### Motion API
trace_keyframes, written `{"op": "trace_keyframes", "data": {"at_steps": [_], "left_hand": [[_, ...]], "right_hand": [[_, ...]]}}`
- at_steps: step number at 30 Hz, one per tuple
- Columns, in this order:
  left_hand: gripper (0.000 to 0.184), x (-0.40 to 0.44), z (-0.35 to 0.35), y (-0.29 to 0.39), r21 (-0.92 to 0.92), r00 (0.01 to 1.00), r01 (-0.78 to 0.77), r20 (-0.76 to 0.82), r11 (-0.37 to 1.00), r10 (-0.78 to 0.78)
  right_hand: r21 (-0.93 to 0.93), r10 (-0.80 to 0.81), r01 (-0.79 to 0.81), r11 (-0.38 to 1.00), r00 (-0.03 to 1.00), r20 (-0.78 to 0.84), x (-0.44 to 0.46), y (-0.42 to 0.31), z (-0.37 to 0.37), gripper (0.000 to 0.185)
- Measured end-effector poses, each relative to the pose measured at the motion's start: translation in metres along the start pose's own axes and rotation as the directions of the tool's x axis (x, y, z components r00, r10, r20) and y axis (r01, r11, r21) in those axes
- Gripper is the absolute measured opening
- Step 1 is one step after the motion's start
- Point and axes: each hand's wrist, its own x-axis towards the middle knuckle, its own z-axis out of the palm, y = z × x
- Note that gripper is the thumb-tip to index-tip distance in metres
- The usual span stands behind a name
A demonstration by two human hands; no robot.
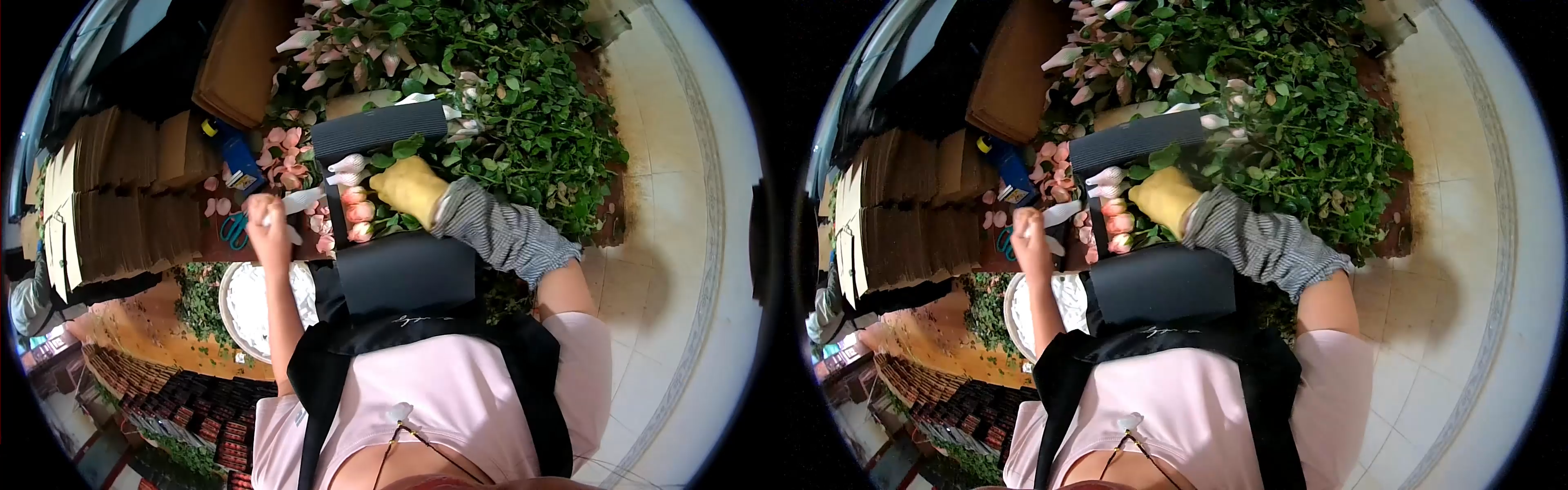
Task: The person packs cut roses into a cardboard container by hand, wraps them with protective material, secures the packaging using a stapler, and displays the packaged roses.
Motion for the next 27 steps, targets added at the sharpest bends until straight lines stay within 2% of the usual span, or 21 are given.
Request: {"op": "trace_keyframes", "data": {"at_steps": [2, 3, 4, 6, 8, 9, 10, 12, 13, 14, 15, 16, 18, 19, 20, 21, 22, 23, 24, 26, 27], "left_hand": [[0.018, 0.003, -0.015, 0.004, 0.03, 0.992, 0.079, 0.098, 0.996, -0.081], [0.017, 0.002, -0.012, 0.008, 0.026, 0.936, 0.288, 0.206, 0.957, -0.287], [0.02, 0.003, -0.01, 0.0, 0.145, 0.825, 0.434, 0.333, 0.889, -0.457], [0.026, -0.004, 0.025, -0.013, 0.227, 0.875, 0.312, 0.309, 0.922, -0.372], [0.035, -0.002, 0.056, -0.003, 0.329, 0.909, 0.155, 0.323, 0.932, -0.265], [0.035, -0.001, 0.067, 0.01, 0.457, 0.92, 0.096, 0.299, 0.884, -0.255], [0.033, -0.001, 0.07, 0.009, 0.443, 0.939, 0.054, 0.283, 0.895, -0.197], [0.033, -0.002, 0.061, 0.014, 0.307, 0.932, 0.062, 0.323, 0.95, -0.165], [0.028, -0.008, 0.055, 0.009, 0.32, 0.95, 0.071, 0.266, 0.945, -0.161], [0.021, -0.015, 0.049, 0.002, 0.137, 0.981, 0.138, 0.116, 0.981, -0.154], [0.015, -0.01, 0.03, 0.002, 0.025, 0.962, 0.273, -0.014, 0.962, -0.273], [0.013, -0.002, 0.003, -0.007, 0.156, 0.987, 0.154, -0.068, 0.976, -0.145], [0.011, 0.007, -0.011, 0.012, 0.032, 0.996, 0.085, -0.042, 0.996, -0.084], [0.012, 0.008, -0.013, 0.023, 0.015, 0.935, 0.293, 0.206, 0.956, -0.29], [0.014, 0.009, -0.009, 0.032, 0.044, 0.777, 0.482, 0.441, 0.875, -0.45], [0.026, 0.009, 0.007, 0.03, -0.003, 0.76, 0.371, 0.576, 0.929, -0.302], [0.036, 0.007, 0.022, 0.033, 0.246, 0.699, 0.26, 0.619, 0.934, -0.358], [0.039, 0.006, 0.041, 0.05, 0.428, 0.772, 0.065, 0.551, 0.901, -0.317], [0.036, 0.007, 0.059, 0.057, 0.581, 0.816, -0.028, 0.484, 0.814, -0.317], [0.027, 0.009, 0.077, 0.054, 0.547, 0.899, -0.19, 0.431, 0.815, -0.08], [0.023, 0.012, 0.076, 0.055, 0.552, 0.894, -0.258, 0.447, 0.793, -0.021]], "right_hand": [[0.297, -0.041, 0.069, 0.952, 0.994, -0.099, -0.006, 0.015, -0.004, 0.022], [0.34, -0.011, 0.093, 0.936, 0.972, -0.236, -0.011, 0.013, -0.01, 0.027], [0.213, -0.011, 0.073, 0.974, 0.961, -0.277, -0.016, 0.01, -0.019, 0.025], [0.057, 0.143, -0.14, 0.989, 0.988, -0.054, -0.003, -0.003, -0.023, 0.021], [-0.134, 0.18, -0.179, 0.975, 0.984, -0.008, 0.02, -0.006, 0.006, 0.021], [-0.184, 0.222, -0.215, 0.959, 0.975, 0.017, 0.024, -0.01, 0.007, 0.018], [-0.19, 0.217, -0.21, 0.959, 0.976, 0.017, 0.026, -0.006, 0.007, 0.018], [-0.058, 0.29, -0.288, 0.956, 0.956, 0.041, 0.025, 0.001, 0.004, 0.021], [-0.038, 0.319, -0.317, 0.948, 0.946, 0.056, 0.026, 0.001, 0.002, 0.023], [-0.037, 0.32, -0.318, 0.947, 0.946, 0.055, 0.028, 0.004, 0.005, 0.023], [-0.031, 0.331, -0.331, 0.943, 0.944, -0.016, 0.029, 0.007, 0.012, 0.021], [-0.023, 0.338, -0.34, 0.94, 0.938, -0.08, 0.027, 0.008, 0.018, 0.021], [0.038, 0.261, -0.259, 0.965, 0.96, -0.099, 0.02, 0.012, 0.011, 0.023], [0.065, 0.237, -0.231, 0.971, 0.962, -0.136, 0.017, 0.012, 0.013, 0.022], [0.09, 0.216, -0.203, 0.975, 0.96, -0.178, 0.016, 0.012, 0.013, 0.023], [0.086, 0.21, -0.198, 0.976, 0.961, -0.178, 0.016, 0.01, 0.013, 0.023], [0.071, 0.229, -0.22, 0.973, 0.957, -0.18, 0.016, 0.007, 0.014, 0.023], [0.054, 0.25, -0.244, 0.968, 0.951, -0.18, 0.017, 0.007, 0.014, 0.023], [0.046, 0.25, -0.246, 0.968, 0.952, -0.178, 0.018, 0.009, 0.016, 0.023], [0.071, 0.283, -0.274, 0.959, 0.938, -0.2, 0.019, 0.012, 0.022, 0.02], [0.099, 0.313, -0.299, 0.949, 0.931, -0.188, 0.021, 0.013, 0.022, 0.019]]}}
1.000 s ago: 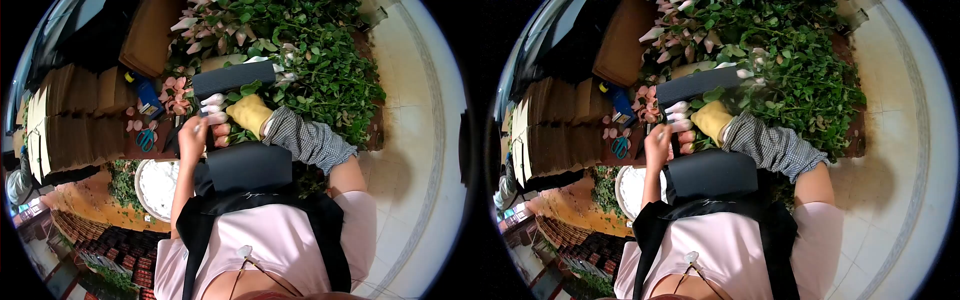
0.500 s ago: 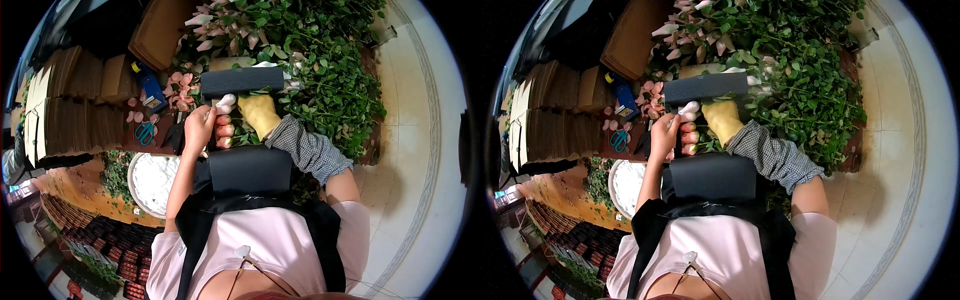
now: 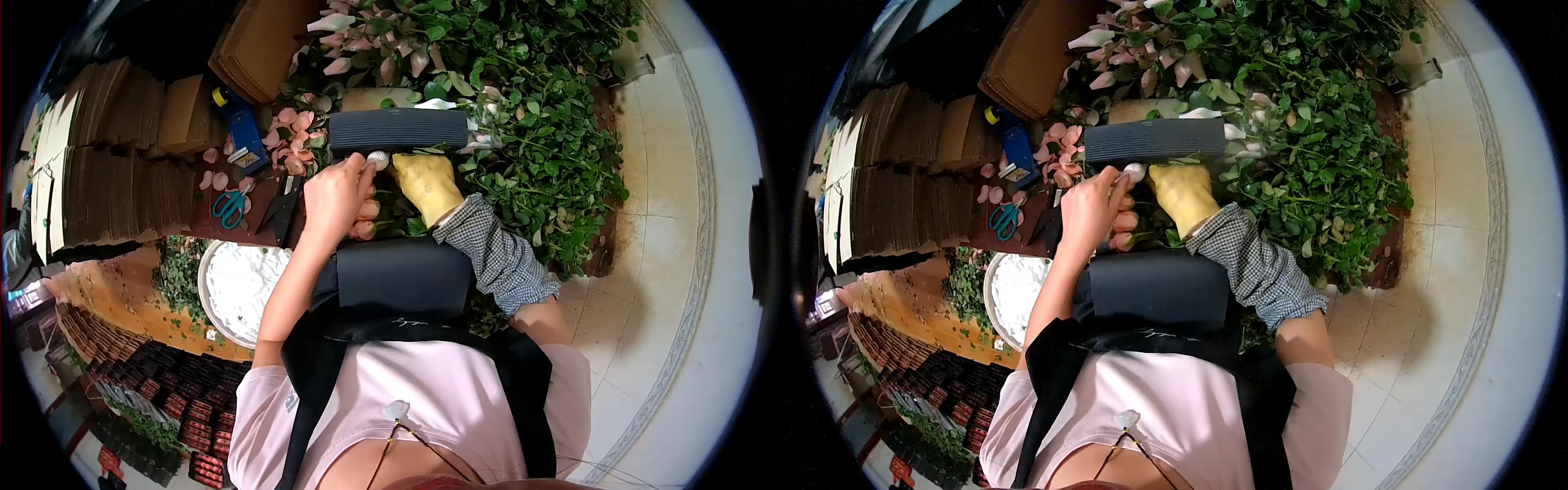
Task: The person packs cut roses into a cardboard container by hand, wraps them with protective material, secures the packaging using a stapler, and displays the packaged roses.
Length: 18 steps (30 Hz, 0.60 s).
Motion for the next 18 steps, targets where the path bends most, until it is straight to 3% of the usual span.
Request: {"op": "trace_keyframes", "data": {"at_steps": [3, 4, 6, 7, 9, 11, 13, 15, 16, 17, 18], "left_hand": [[0.022, -0.014, -0.013, -0.013, -0.136, 0.997, -0.002, -0.082, 0.991, -0.01], [0.021, -0.025, -0.017, -0.016, -0.139, 0.996, 0.086, -0.023, 0.987, -0.09], [0.019, -0.059, -0.028, -0.035, -0.324, 0.956, 0.234, -0.097, 0.917, -0.278], [0.016, -0.076, -0.052, -0.047, -0.341, 0.928, 0.335, -0.041, 0.878, -0.37], [0.021, -0.116, -0.083, -0.076, -0.099, 0.826, 0.56, -0.01, 0.822, -0.564], [0.042, -0.155, -0.097, -0.13, 0.251, 0.561, 0.767, 0.183, 0.59, -0.807], [0.065, -0.209, -0.083, -0.165, 0.345, 0.626, 0.746, -0.067, 0.57, -0.777], [0.081, -0.217, -0.082, -0.175, 0.301, 0.661, 0.735, -0.117, 0.608, -0.741], [0.073, -0.214, -0.072, -0.179, 0.242, 0.716, 0.694, -0.128, 0.678, -0.687], [0.057, -0.199, -0.063, -0.17, 0.007, 0.736, 0.675, -0.066, 0.738, -0.673], [0.036, -0.168, -0.061, -0.136, -0.212, 0.717, 0.683, 0.014, 0.699, -0.697]], "right_hand": [[0.076, -0.025, 0.025, 0.997, 1.0, -0.01, -0.002, 0.001, -0.008, 0.018], [0.128, -0.02, 0.028, 0.991, 0.998, -0.064, -0.004, 0.002, -0.004, 0.019], [0.131, -0.031, 0.036, 0.991, 0.999, -0.043, -0.003, 0.003, -0.005, 0.021], [0.133, -0.025, 0.028, 0.991, 0.999, -0.028, -0.003, 0.003, -0.007, 0.022], [0.154, -0.035, 0.041, 0.987, 0.999, -0.041, -0.005, 0.001, -0.01, 0.023], [0.111, -0.064, 0.07, 0.991, 0.996, -0.06, -0.005, 0.003, -0.007, 0.022], [0.12, -0.102, 0.119, 0.986, 0.985, -0.142, -0.006, 0.007, -0.001, 0.022], [0.132, -0.103, 0.114, 0.985, 0.991, -0.088, -0.007, 0.007, -0.006, 0.023], [0.146, -0.114, 0.131, 0.981, 0.987, -0.117, -0.009, 0.008, -0.006, 0.025], [0.158, -0.119, 0.129, 0.979, 0.991, -0.067, -0.009, 0.009, -0.01, 0.025], [0.187, -0.143, 0.159, 0.97, 0.985, -0.096, -0.012, 0.009, -0.015, 0.027]]}}
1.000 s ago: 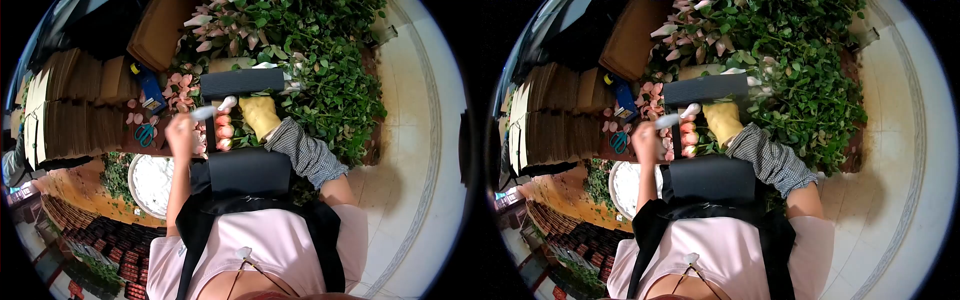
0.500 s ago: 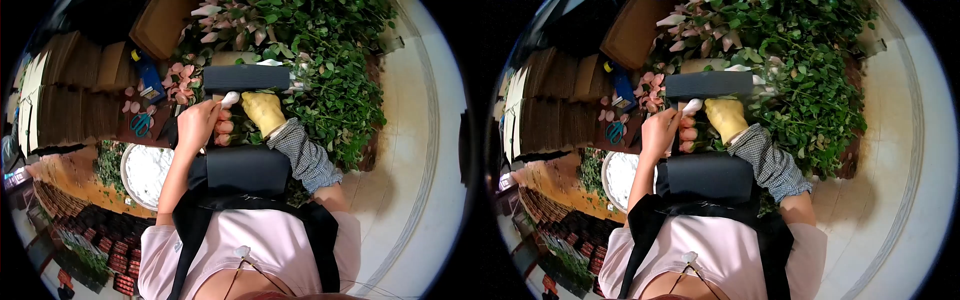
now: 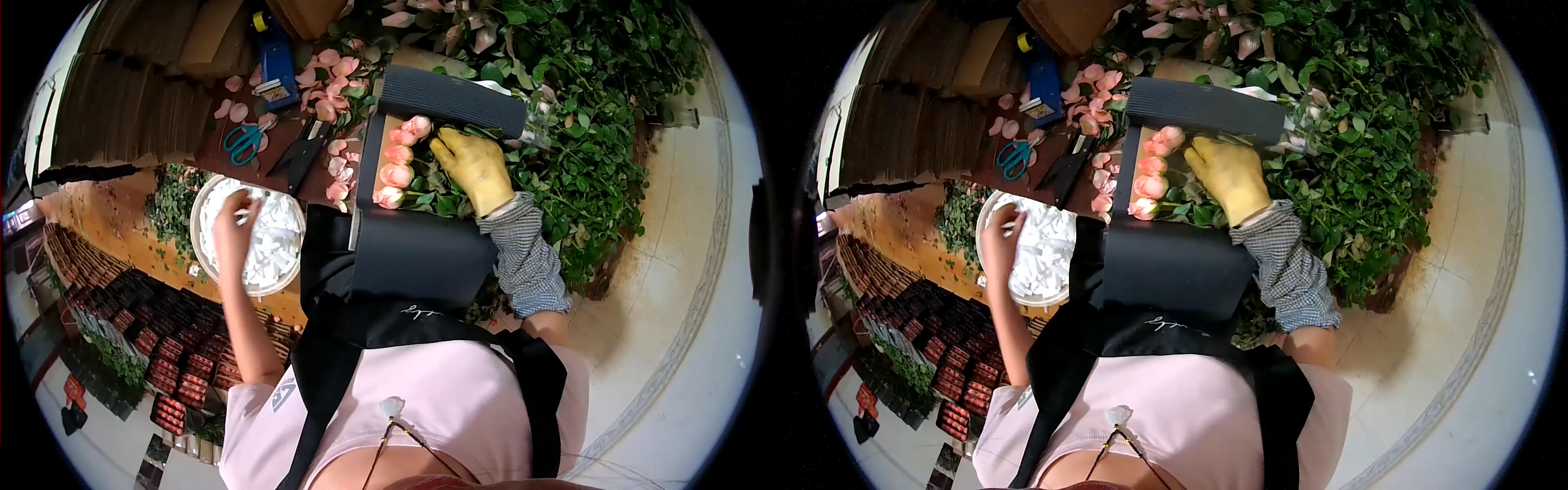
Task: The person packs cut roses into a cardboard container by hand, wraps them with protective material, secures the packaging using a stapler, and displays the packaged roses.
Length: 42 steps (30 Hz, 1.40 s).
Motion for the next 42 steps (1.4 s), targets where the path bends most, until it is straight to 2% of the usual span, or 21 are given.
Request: {"op": "trace_keyframes", "data": {"at_steps": [1, 3, 5, 6, 8, 10, 18, 21, 23, 24, 27, 29, 31, 33, 34, 35, 37, 38, 39, 41, 42], "left_hand": [[0.022, -0.001, 0.021, 0.025, -0.165, 0.98, -0.199, -0.02, 0.966, 0.198], [0.015, 0.0, 0.046, 0.061, -0.226, 0.891, -0.426, 0.063, 0.876, 0.45], [0.021, 0.0, 0.066, 0.088, -0.453, 0.896, -0.26, 0.215, 0.853, 0.388], [0.029, 0.006, 0.072, 0.097, -0.427, 0.852, -0.277, 0.305, 0.861, 0.425], [0.037, 0.016, 0.078, 0.113, -0.4, 0.792, -0.3, 0.402, 0.866, 0.46], [0.051, 0.021, 0.081, 0.126, -0.112, 0.712, -0.513, 0.497, 0.851, 0.496], [0.053, 0.019, 0.084, 0.128, -0.05, 0.725, -0.621, 0.343, 0.783, 0.597], [0.041, 0.026, 0.083, 0.139, -0.12, 0.628, -0.749, 0.184, 0.651, 0.756], [0.028, 0.029, 0.081, 0.153, -0.048, 0.322, -0.943, 0.115, 0.329, 0.94], [0.021, 0.03, 0.087, 0.149, -0.038, 0.281, -0.954, 0.224, 0.296, 0.933], [0.026, 0.028, 0.086, 0.148, 0.005, 0.288, -0.955, 0.267, 0.297, 0.92], [0.024, 0.027, 0.084, 0.146, -0.056, 0.317, -0.938, 0.27, 0.343, 0.909], [0.023, 0.028, 0.083, 0.143, -0.112, 0.339, -0.918, 0.276, 0.381, 0.899], [0.014, 0.036, 0.085, 0.137, -0.424, 0.553, -0.705, 0.173, 0.568, 0.815], [0.014, 0.039, 0.097, 0.117, -0.468, 0.783, -0.487, 0.14, 0.737, 0.606], [0.016, 0.044, 0.095, 0.117, -0.514, 0.875, -0.347, 0.125, 0.785, 0.468], [0.023, 0.054, 0.103, 0.116, -0.347, 0.826, -0.521, 0.028, 0.78, 0.564], [0.035, 0.056, 0.113, 0.118, -0.4, 0.841, -0.46, 0.089, 0.793, 0.534], [0.048, 0.056, 0.119, 0.124, -0.391, 0.846, -0.411, 0.174, 0.824, 0.504], [0.046, 0.053, 0.142, 0.128, -0.185, 0.805, -0.577, 0.037, 0.795, 0.593], [0.049, 0.053, 0.149, 0.13, -0.194, 0.812, -0.551, 0.102, 0.812, 0.575]], "right_hand": [[0.028, -0.028, 0.029, 0.999, 0.999, -0.026, -0.004, -0.001, -0.006, 0.03], [0.066, -0.049, 0.049, 0.997, 0.999, -0.012, -0.011, -0.009, -0.029, 0.035], [0.118, -0.158, 0.155, 0.981, 0.987, 0.015, -0.018, -0.027, -0.054, 0.028], [0.175, -0.189, 0.183, 0.967, 0.982, 0.021, -0.023, -0.033, -0.057, 0.031], [-0.012, -0.196, 0.198, 0.98, 0.974, 0.11, -0.026, -0.04, -0.047, 0.036], [-0.202, -0.189, 0.225, 0.953, 0.965, 0.184, -0.021, -0.038, -0.017, 0.037], [-0.088, -0.26, 0.28, 0.956, 0.947, 0.188, -0.015, -0.035, -0.008, 0.037], [-0.044, -0.286, 0.295, 0.954, 0.947, 0.145, -0.019, -0.034, -0.012, 0.037], [-0.045, -0.278, 0.289, 0.956, 0.946, 0.169, -0.018, -0.034, -0.011, 0.031], [-0.044, -0.274, 0.284, 0.958, 0.948, 0.164, -0.02, -0.034, -0.013, 0.031], [-0.038, -0.206, 0.212, 0.977, 0.971, 0.122, -0.016, -0.034, -0.021, 0.032], [-0.216, -0.034, 0.066, 0.974, 0.988, 0.147, -0.01, -0.035, -0.022, 0.034], [-0.144, -0.055, 0.077, 0.987, 0.987, 0.149, -0.008, -0.025, -0.009, 0.034], [-0.031, -0.2, 0.206, 0.978, 0.97, 0.135, -0.004, -0.02, -0.01, 0.031], [-0.016, -0.21, 0.214, 0.977, 0.969, 0.13, -0.006, -0.018, -0.008, 0.029], [-0.009, -0.209, 0.212, 0.977, 0.969, 0.131, -0.006, -0.02, -0.007, 0.029], [-0.045, -0.131, 0.145, 0.988, 0.965, 0.227, -0.005, -0.023, -0.008, 0.03], [-0.057, -0.112, 0.131, 0.99, 0.959, 0.262, -0.003, -0.025, -0.01, 0.031], [-0.058, -0.116, 0.135, 0.989, 0.959, 0.258, -0.004, -0.025, -0.009, 0.031], [-0.047, -0.127, 0.134, 0.99, 0.983, 0.134, -0.008, -0.026, -0.006, 0.03], [-0.051, -0.127, 0.134, 0.99, 0.984, 0.127, -0.011, -0.026, -0.012, 0.03]]}}
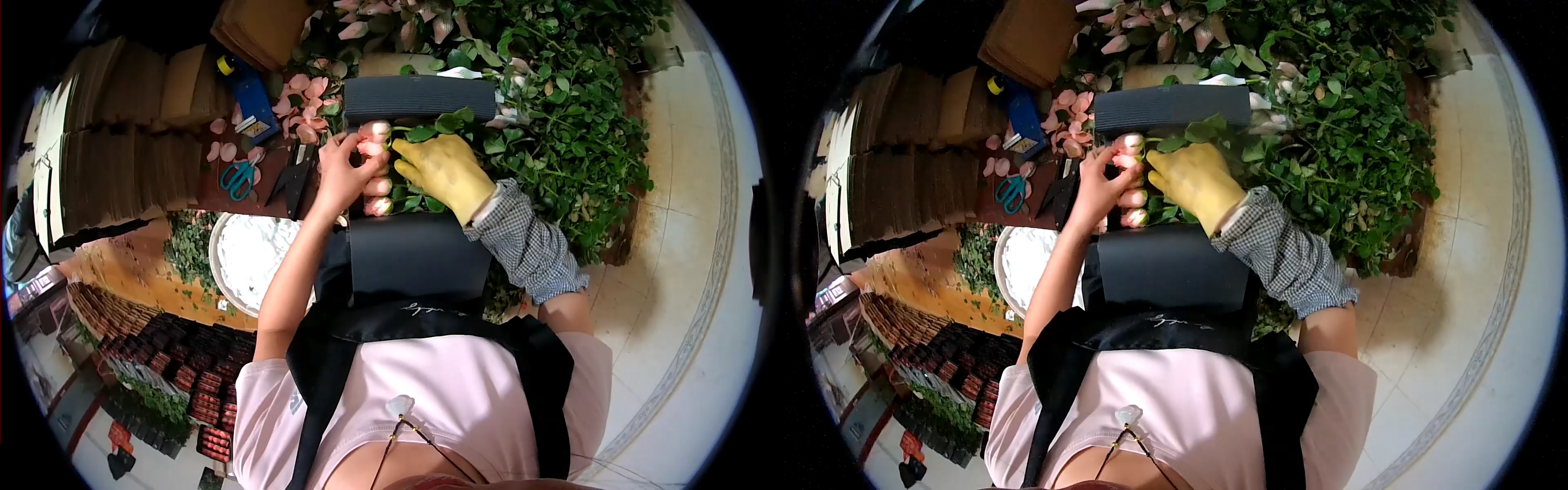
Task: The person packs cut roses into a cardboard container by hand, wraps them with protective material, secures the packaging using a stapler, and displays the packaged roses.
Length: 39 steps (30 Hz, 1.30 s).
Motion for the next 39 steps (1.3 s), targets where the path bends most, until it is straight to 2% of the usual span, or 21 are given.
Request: {"op": "trace_keyframes", "data": {"at_steps": [2, 3, 6, 7, 10, 15, 17, 21, 22, 25, 26, 27, 29, 31, 32, 33, 34, 35, 36, 38, 39], "left_hand": [[0.048, -0.005, 0.002, 0.001, 0.005, 1.0, 0.028, -0.002, 1.0, -0.028], [0.048, -0.006, -0.001, 0.0, 0.037, 1.0, 0.021, 0.016, 0.999, -0.021], [0.046, -0.008, -0.003, 0.007, -0.006, 0.996, 0.081, 0.044, 0.997, -0.081], [0.046, -0.008, -0.004, 0.01, 0.002, 0.997, 0.072, 0.043, 0.997, -0.072], [0.045, -0.01, -0.003, 0.016, 0.03, 0.989, 0.14, 0.039, 0.99, -0.141], [0.047, -0.005, 0.0, 0.002, -0.026, 0.988, 0.137, 0.078, 0.99, -0.135], [0.046, -0.006, 0.0, 0.002, -0.013, 0.988, 0.131, 0.082, 0.991, -0.13], [0.046, -0.004, -0.001, -0.004, -0.048, 0.991, 0.105, 0.092, 0.993, -0.101], [0.042, -0.007, 0.003, -0.002, 0.043, 0.999, 0.04, 0.005, 0.998, -0.041], [0.041, -0.004, 0.004, -0.008, 0.075, 0.999, 0.0, 0.045, 0.997, -0.003], [0.04, -0.002, 0.004, -0.007, 0.088, 0.999, -0.025, 0.029, 0.996, 0.023], [0.039, -0.002, 0.002, -0.007, 0.107, 0.999, -0.045, 0.033, 0.993, 0.042], [0.049, 0.001, -0.003, -0.009, 0.002, 0.99, 0.053, 0.128, 0.999, -0.053], [0.047, 0.005, -0.002, -0.025, -0.003, 0.982, 0.044, 0.184, 0.999, -0.043], [0.046, 0.004, -0.002, -0.023, -0.009, 0.989, 0.031, 0.147, 0.999, -0.029], [0.045, 0.001, 0.0, -0.02, -0.02, 0.993, 0.02, 0.115, 1.0, -0.018], [0.044, 0.001, 0.0, -0.02, -0.017, 0.992, 0.043, 0.12, 0.999, -0.041], [0.045, -0.001, -0.003, -0.008, -0.036, 0.988, 0.083, 0.133, 0.996, -0.078], [0.041, -0.003, -0.002, -0.007, 0.002, 0.993, 0.047, 0.11, 0.999, -0.047], [0.039, -0.002, -0.001, -0.009, 0.042, 0.996, 0.011, 0.09, 0.999, -0.014], [0.04, -0.002, -0.001, -0.011, 0.044, 0.995, 0.015, 0.101, 0.999, -0.019]], "right_hand": [[0.197, -0.012, 0.037, 0.98, 0.992, -0.125, -0.006, 0.0, -0.017, 0.029], [0.196, -0.014, 0.039, 0.98, 0.992, -0.129, -0.004, 0.0, -0.022, 0.029], [0.308, -0.059, 0.166, 0.937, 0.943, -0.328, 0.004, 0.003, -0.016, 0.033], [0.308, -0.057, 0.168, 0.937, 0.939, -0.34, 0.008, 0.004, -0.008, 0.033], [0.069, -0.061, 0.07, 0.995, 0.99, -0.125, 0.015, 0.002, 0.006, 0.038], [0.131, -0.065, 0.093, 0.987, 0.976, -0.207, 0.016, 0.0, 0.006, 0.038], [0.075, -0.081, 0.108, 0.991, 0.951, -0.297, 0.015, 0.001, 0.008, 0.029], [0.202, 0.012, 0.058, 0.978, 0.944, -0.33, 0.007, -0.003, -0.005, 0.036], [0.208, 0.027, 0.035, 0.978, 0.957, -0.29, 0.008, -0.005, -0.009, 0.033], [0.23, -0.025, 0.082, 0.97, 0.97, -0.242, 0.02, 0.002, 0.008, 0.031], [0.296, -0.033, 0.083, 0.952, 0.985, -0.172, 0.022, 0.007, 0.005, 0.033], [0.289, -0.033, 0.086, 0.953, 0.983, -0.183, 0.02, 0.009, 0.005, 0.033], [0.433, -0.084, 0.246, 0.867, 0.929, -0.36, 0.005, 0.011, 0.005, 0.031], [0.624, -0.151, 0.283, 0.729, 0.954, -0.258, -0.03, 0.017, -0.018, 0.047], [0.775, -0.147, 0.247, 0.582, 0.969, -0.199, -0.057, 0.018, -0.037, 0.043], [0.917, -0.185, 0.191, 0.349, 0.974, -0.133, -0.087, 0.024, -0.051, 0.039], [0.958, -0.267, 0.185, 0.219, 0.956, -0.123, -0.115, 0.041, -0.054, 0.036], [0.986, -0.264, 0.057, 0.158, 0.964, -0.014, -0.148, 0.055, -0.055, 0.035], [0.99, -0.145, -0.134, 0.053, 0.979, 0.14, -0.181, 0.059, -0.052, 0.032], [0.918, 0.081, -0.369, 0.144, 0.929, 0.361, -0.221, 0.07, -0.007, 0.029], [0.803, 0.156, -0.519, 0.293, 0.855, 0.495, -0.235, 0.069, 0.015, 0.03]]}}
